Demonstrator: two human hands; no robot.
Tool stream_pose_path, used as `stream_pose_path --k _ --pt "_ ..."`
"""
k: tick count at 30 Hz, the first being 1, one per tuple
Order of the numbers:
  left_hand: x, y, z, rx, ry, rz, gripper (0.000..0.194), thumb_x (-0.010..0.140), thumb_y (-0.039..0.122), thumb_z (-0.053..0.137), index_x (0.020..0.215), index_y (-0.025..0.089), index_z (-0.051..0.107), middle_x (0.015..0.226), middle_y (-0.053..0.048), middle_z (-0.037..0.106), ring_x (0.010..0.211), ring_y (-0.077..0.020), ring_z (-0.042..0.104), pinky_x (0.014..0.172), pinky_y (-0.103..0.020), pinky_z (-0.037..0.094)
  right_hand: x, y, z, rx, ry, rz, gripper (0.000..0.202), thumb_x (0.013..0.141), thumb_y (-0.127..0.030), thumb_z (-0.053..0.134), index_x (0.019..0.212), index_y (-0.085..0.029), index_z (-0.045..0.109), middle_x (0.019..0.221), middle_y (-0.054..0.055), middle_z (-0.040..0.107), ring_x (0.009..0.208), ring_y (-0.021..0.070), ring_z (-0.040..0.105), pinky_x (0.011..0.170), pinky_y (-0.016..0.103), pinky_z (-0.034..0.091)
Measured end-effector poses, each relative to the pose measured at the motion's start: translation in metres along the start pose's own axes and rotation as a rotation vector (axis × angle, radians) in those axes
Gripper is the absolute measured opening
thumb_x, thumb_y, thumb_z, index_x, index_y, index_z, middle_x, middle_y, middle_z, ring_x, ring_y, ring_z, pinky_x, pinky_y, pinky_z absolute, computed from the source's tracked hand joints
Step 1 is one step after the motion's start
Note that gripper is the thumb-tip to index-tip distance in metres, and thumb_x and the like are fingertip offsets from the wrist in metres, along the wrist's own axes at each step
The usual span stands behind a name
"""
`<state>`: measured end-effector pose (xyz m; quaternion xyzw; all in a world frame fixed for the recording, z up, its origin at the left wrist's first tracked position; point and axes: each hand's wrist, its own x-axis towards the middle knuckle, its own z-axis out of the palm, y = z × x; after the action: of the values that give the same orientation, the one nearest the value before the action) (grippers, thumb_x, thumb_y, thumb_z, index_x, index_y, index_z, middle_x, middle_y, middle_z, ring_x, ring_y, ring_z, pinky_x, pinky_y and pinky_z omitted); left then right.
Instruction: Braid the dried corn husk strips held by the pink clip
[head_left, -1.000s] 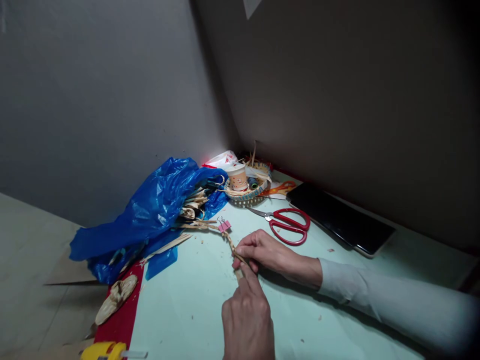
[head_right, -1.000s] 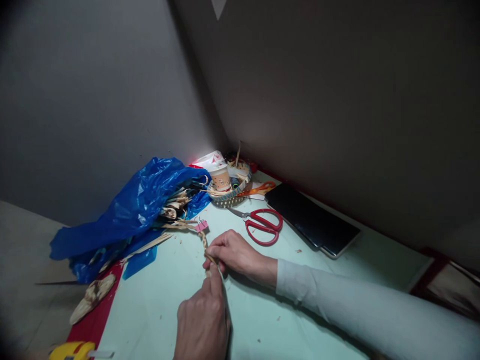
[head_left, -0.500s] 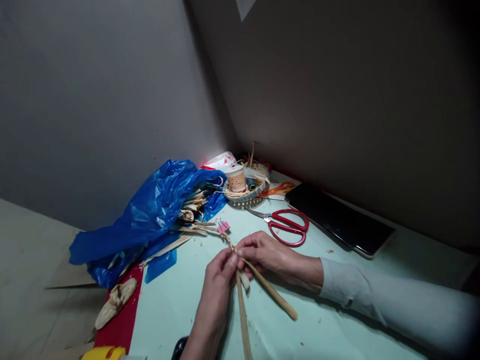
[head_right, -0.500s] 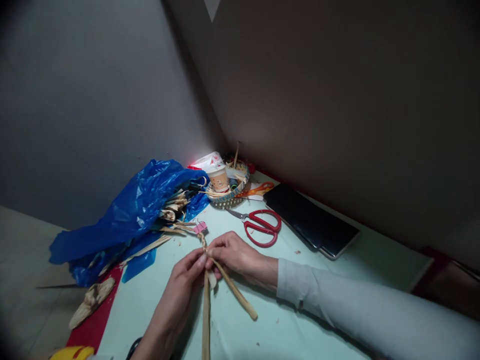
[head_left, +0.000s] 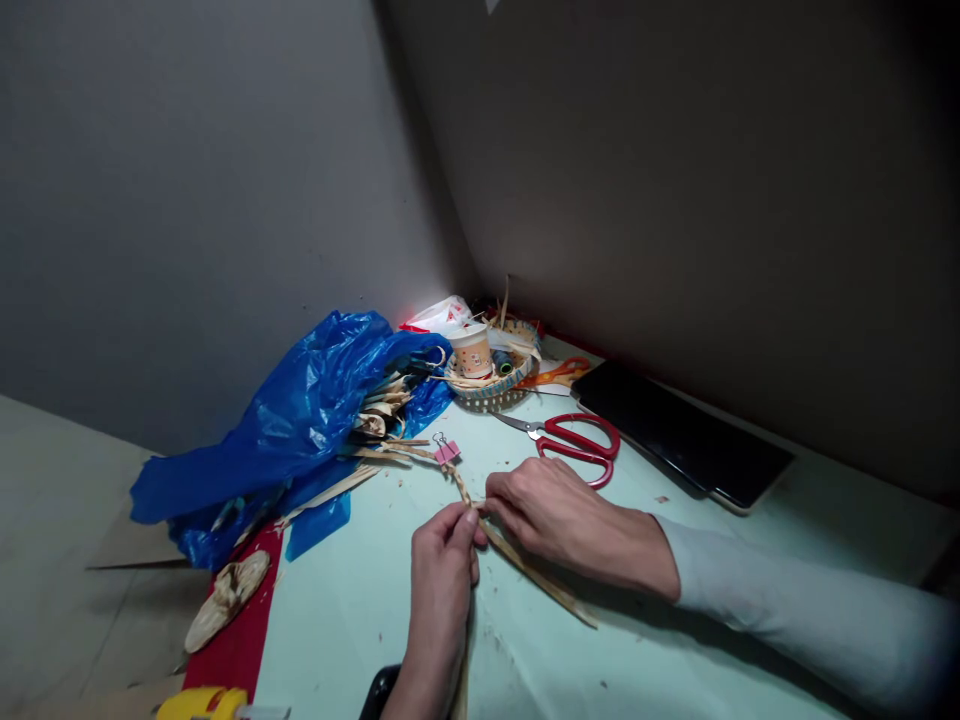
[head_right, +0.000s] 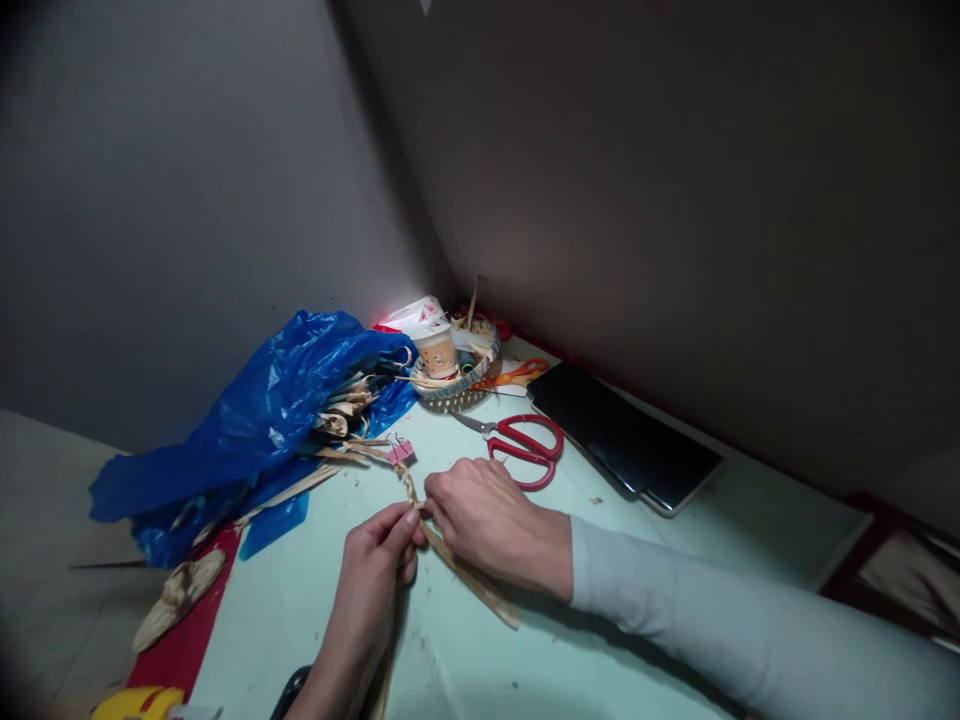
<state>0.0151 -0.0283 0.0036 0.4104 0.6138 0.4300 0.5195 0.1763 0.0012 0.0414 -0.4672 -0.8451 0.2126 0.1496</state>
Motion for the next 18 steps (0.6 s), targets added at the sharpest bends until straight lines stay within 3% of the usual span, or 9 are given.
stream_pose_path --k 5,12,15,18 --pt "-0.001 0.004 0.003 -0.069 0.018 -0.041 0.032 0.066 0.042 0.072 0.055 0.014 0.057 0.041 0.011 0.030 0.037 -0.0019 0.017 0.039 -0.020 0.009 -0.004 -0.005 0.006 -0.043 0.050 -0.094 0.018 0.088 -0.019 0.045 0.081 -0.016 0.061 0.065 0.006 0.066 0.051 0.0143 0.051 0.052 0.031 0.017" --pt "-0.002 0.007 0.004 -0.174 0.007 -0.075 0.031 0.060 0.038 0.077 0.058 0.014 0.058 0.044 0.012 0.025 0.040 -0.0014 0.015 0.040 -0.018 0.010 -0.010 -0.004 0.019 -0.045 0.171 -0.254 0.018 0.092 -0.018 0.045 0.082 -0.015 0.060 0.074 0.005 0.064 0.064 0.0162 0.052 0.057 0.031 0.025" --pt "-0.004 0.005 0.003 -0.207 -0.009 -0.089 0.030 0.061 0.037 0.078 0.062 0.013 0.060 0.047 0.013 0.023 0.042 -0.0015 0.014 0.040 -0.017 0.010 -0.011 -0.005 0.025 -0.086 0.230 -0.337 0.019 0.093 -0.017 0.045 0.083 -0.015 0.061 0.080 0.006 0.063 0.070 0.0179 0.051 0.062 0.032 0.029" --pt "-0.008 0.005 0.003 -0.254 -0.047 -0.102 0.029 0.067 0.037 0.076 0.071 0.011 0.065 0.053 0.011 0.026 0.045 -0.0021 0.016 0.042 -0.016 0.011 -0.013 -0.007 0.030 -0.114 0.197 -0.454 0.019 0.093 -0.012 0.044 0.089 -0.012 0.063 0.090 0.009 0.065 0.079 0.0199 0.052 0.070 0.034 0.034"
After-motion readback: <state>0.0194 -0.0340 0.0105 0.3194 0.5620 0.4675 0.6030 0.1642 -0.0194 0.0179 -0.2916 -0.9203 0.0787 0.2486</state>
